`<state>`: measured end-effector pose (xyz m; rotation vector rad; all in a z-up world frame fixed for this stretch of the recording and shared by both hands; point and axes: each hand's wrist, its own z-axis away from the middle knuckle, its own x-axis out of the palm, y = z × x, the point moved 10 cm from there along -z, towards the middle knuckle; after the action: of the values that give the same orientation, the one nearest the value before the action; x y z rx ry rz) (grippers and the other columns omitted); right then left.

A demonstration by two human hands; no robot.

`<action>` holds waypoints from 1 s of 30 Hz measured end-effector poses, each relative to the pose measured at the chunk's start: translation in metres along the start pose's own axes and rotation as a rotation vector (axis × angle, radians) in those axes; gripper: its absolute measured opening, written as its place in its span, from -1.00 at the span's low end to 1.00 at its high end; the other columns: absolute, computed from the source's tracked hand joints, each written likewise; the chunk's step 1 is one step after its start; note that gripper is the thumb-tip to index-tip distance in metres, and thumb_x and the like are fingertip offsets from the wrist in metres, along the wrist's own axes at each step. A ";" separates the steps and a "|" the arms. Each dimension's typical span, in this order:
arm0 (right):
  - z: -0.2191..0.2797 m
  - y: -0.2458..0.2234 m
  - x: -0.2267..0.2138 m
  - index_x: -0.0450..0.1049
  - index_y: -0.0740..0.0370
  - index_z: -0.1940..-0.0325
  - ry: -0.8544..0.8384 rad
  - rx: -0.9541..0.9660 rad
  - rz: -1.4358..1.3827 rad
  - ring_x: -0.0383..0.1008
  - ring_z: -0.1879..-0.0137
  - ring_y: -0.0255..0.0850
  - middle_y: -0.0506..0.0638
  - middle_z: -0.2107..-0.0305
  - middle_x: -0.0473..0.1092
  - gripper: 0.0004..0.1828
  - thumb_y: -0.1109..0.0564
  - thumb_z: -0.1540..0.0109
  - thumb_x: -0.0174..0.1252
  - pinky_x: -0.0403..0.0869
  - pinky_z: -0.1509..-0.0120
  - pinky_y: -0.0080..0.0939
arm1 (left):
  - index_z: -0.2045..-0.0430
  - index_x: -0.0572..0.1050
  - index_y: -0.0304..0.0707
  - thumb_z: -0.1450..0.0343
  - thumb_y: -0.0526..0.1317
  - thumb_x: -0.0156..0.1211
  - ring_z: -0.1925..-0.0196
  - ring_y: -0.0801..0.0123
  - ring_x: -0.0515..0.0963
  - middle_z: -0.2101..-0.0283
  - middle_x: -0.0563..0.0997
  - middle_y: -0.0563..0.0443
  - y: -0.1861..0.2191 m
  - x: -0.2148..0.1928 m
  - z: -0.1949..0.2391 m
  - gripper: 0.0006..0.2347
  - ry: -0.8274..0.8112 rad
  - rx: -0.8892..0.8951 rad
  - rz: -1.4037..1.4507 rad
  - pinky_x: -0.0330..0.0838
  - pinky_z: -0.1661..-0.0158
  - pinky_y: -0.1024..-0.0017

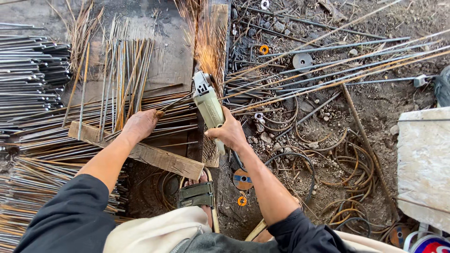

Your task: The person uses an angle grinder to cut a bundle of metal rods resting on a wooden plank. They hold the rods with one hand while operating the grinder with the other, creating sparks as the metal is cut. The person repeatedly repositions the rods to make multiple cuts.

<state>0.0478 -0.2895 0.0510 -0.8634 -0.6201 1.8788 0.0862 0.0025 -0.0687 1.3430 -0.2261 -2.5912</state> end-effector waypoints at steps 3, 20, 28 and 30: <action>-0.004 -0.003 -0.001 0.09 0.12 -0.35 0.014 -0.022 -0.041 0.38 -0.08 0.21 0.36 0.13 0.39 0.05 0.02 0.20 0.30 0.28 -0.21 0.09 | 0.35 0.44 -0.18 -0.42 0.01 -0.22 0.07 -0.19 0.52 0.27 0.56 -0.34 0.004 -0.002 0.006 -0.70 -0.013 0.001 0.010 0.39 0.05 0.00; -0.011 0.005 -0.008 0.10 0.06 -0.35 -0.014 -0.019 -0.036 0.35 -0.14 0.20 0.35 0.09 0.37 0.09 -0.07 0.24 0.33 0.29 -0.19 0.06 | 0.38 0.43 -0.26 -0.41 -0.11 -0.14 0.13 -0.21 0.53 0.33 0.56 -0.36 0.009 -0.006 0.006 -0.78 0.055 0.054 0.015 0.41 0.10 -0.01; -0.007 0.006 -0.007 0.08 0.09 -0.36 -0.031 -0.010 -0.059 0.39 -0.05 0.21 0.40 0.12 0.37 0.05 0.05 0.19 0.30 0.28 -0.23 0.08 | 0.38 0.43 -0.23 -0.41 -0.09 -0.13 0.17 -0.20 0.55 0.38 0.57 -0.33 0.001 0.000 0.002 -0.77 0.071 0.058 0.033 0.43 0.16 -0.01; -0.015 0.012 -0.004 0.09 -0.05 -0.35 -0.033 -0.011 0.025 0.34 -0.15 0.18 0.31 0.07 0.37 0.08 -0.13 0.23 0.32 0.30 -0.17 0.05 | 0.37 0.43 -0.25 -0.43 -0.09 -0.15 0.17 -0.20 0.55 0.37 0.57 -0.35 0.002 -0.004 -0.003 -0.76 0.078 0.075 -0.001 0.43 0.12 0.01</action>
<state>0.0547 -0.2976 0.0345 -0.8528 -0.6433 1.9167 0.0909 0.0019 -0.0672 1.4659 -0.3123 -2.5489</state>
